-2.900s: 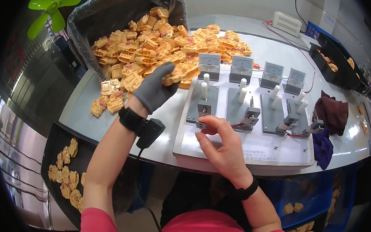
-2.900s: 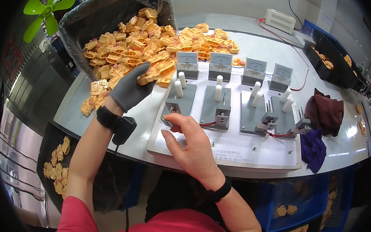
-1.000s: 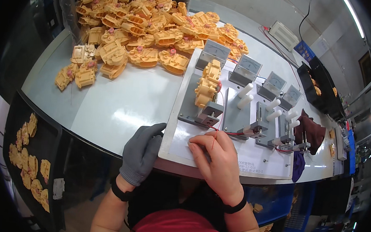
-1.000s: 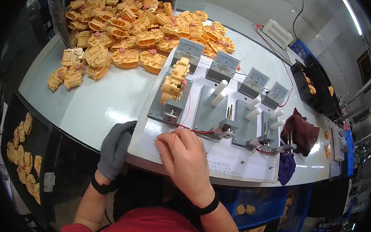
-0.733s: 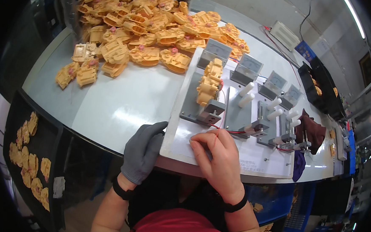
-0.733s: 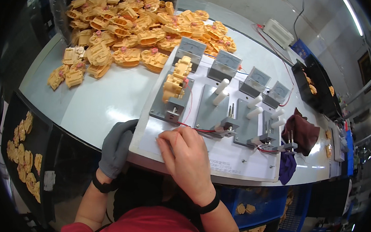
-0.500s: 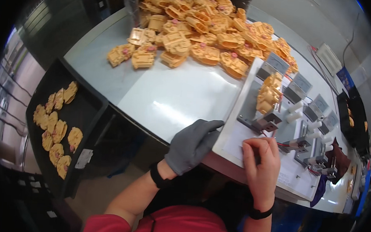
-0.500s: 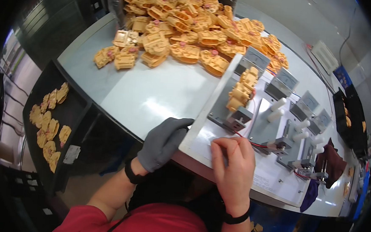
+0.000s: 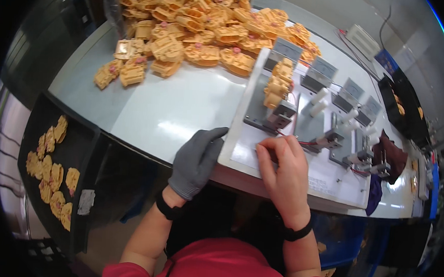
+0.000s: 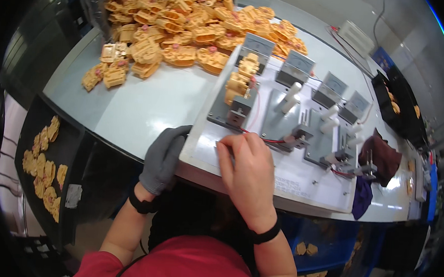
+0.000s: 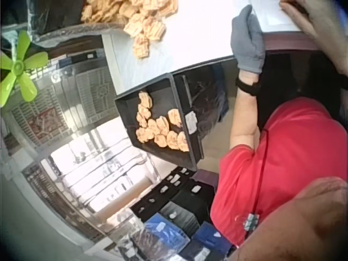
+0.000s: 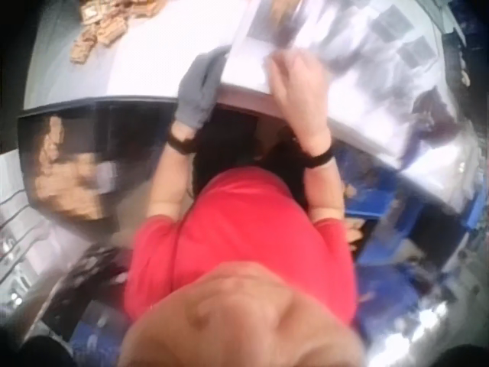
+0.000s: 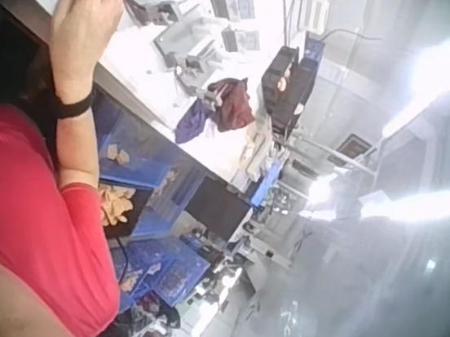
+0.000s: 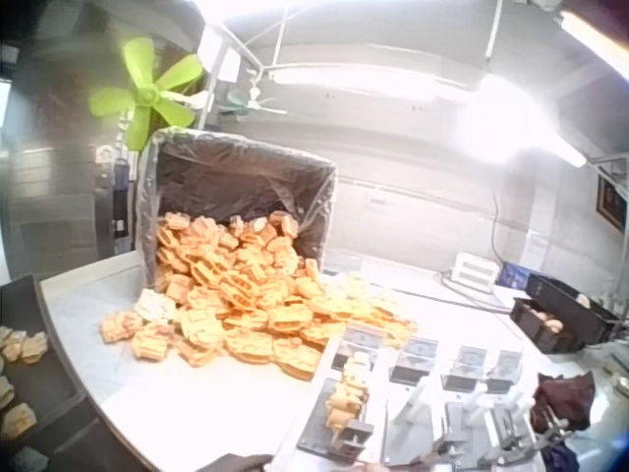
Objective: The person places yellow plastic components into a testing jig on a workbench. They connect wires to the components and operate a switch to run a test, then remove the components and place them into a bin. The process is repeated for multiple units.
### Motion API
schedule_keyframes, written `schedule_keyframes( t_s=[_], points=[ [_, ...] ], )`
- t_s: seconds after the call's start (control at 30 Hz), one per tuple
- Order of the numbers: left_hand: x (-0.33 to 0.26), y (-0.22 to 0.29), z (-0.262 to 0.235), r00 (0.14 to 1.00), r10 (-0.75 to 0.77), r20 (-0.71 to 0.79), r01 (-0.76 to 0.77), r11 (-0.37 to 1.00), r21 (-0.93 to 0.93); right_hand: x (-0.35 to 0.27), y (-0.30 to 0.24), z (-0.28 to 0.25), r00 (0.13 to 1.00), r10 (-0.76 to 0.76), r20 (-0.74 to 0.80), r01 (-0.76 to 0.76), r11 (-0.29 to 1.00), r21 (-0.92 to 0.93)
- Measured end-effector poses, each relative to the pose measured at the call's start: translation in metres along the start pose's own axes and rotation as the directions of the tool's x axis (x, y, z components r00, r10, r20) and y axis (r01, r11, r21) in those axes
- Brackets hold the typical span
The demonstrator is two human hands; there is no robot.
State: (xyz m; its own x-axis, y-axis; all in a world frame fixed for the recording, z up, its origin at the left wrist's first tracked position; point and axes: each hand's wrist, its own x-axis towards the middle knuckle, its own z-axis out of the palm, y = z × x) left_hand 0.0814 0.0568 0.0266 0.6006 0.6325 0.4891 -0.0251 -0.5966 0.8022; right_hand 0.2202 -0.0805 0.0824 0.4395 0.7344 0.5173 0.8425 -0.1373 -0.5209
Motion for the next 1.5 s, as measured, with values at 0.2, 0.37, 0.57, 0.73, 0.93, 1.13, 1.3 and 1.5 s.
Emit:
schedule_keyframes(
  t_s=[0.2, 0.37, 0.57, 0.73, 0.93, 1.13, 1.3, 1.5],
  points=[
    [-0.001, -0.001, 0.006, 0.998, -0.061, 0.021, 0.062, 0.996, -0.065, 0.000, 0.004, -0.002, 1.000, -0.018, -0.016, 0.018, 1.000, -0.023],
    [-0.003, 0.001, 0.003, 0.994, -0.100, 0.039, 0.101, 0.995, -0.019, -0.001, 0.002, -0.003, 1.000, -0.011, -0.016, 0.011, 1.000, -0.006],
    [0.006, 0.003, -0.018, 0.972, -0.149, 0.182, 0.150, 0.989, 0.008, -0.004, 0.001, 0.000, 1.000, -0.011, -0.011, 0.011, 0.999, 0.032],
    [0.126, -0.023, -0.065, 0.982, -0.150, 0.111, 0.075, 0.862, 0.502, -0.006, 0.001, -0.001, 0.999, -0.038, -0.033, 0.038, 0.999, 0.011],
    [0.219, -0.086, -0.091, 0.859, -0.512, 0.032, 0.224, 0.430, 0.875, 0.000, 0.002, -0.008, 0.994, -0.082, -0.073, 0.084, 0.996, 0.016],
    [0.212, -0.112, -0.103, 0.933, -0.292, -0.212, 0.360, 0.784, 0.505, 0.000, 0.006, -0.005, 0.987, -0.116, -0.111, 0.119, 0.993, 0.023],
    [0.177, -0.044, -0.115, 0.897, -0.420, -0.140, 0.254, 0.747, -0.614, -0.004, 0.004, -0.005, 0.990, -0.095, -0.101, 0.101, 0.993, 0.058],
    [0.102, 0.047, -0.098, 0.884, -0.319, 0.342, 0.408, 0.165, -0.898, -0.021, 0.001, -0.034, 0.991, 0.018, -0.134, 0.027, 0.944, 0.328]
  ],
)
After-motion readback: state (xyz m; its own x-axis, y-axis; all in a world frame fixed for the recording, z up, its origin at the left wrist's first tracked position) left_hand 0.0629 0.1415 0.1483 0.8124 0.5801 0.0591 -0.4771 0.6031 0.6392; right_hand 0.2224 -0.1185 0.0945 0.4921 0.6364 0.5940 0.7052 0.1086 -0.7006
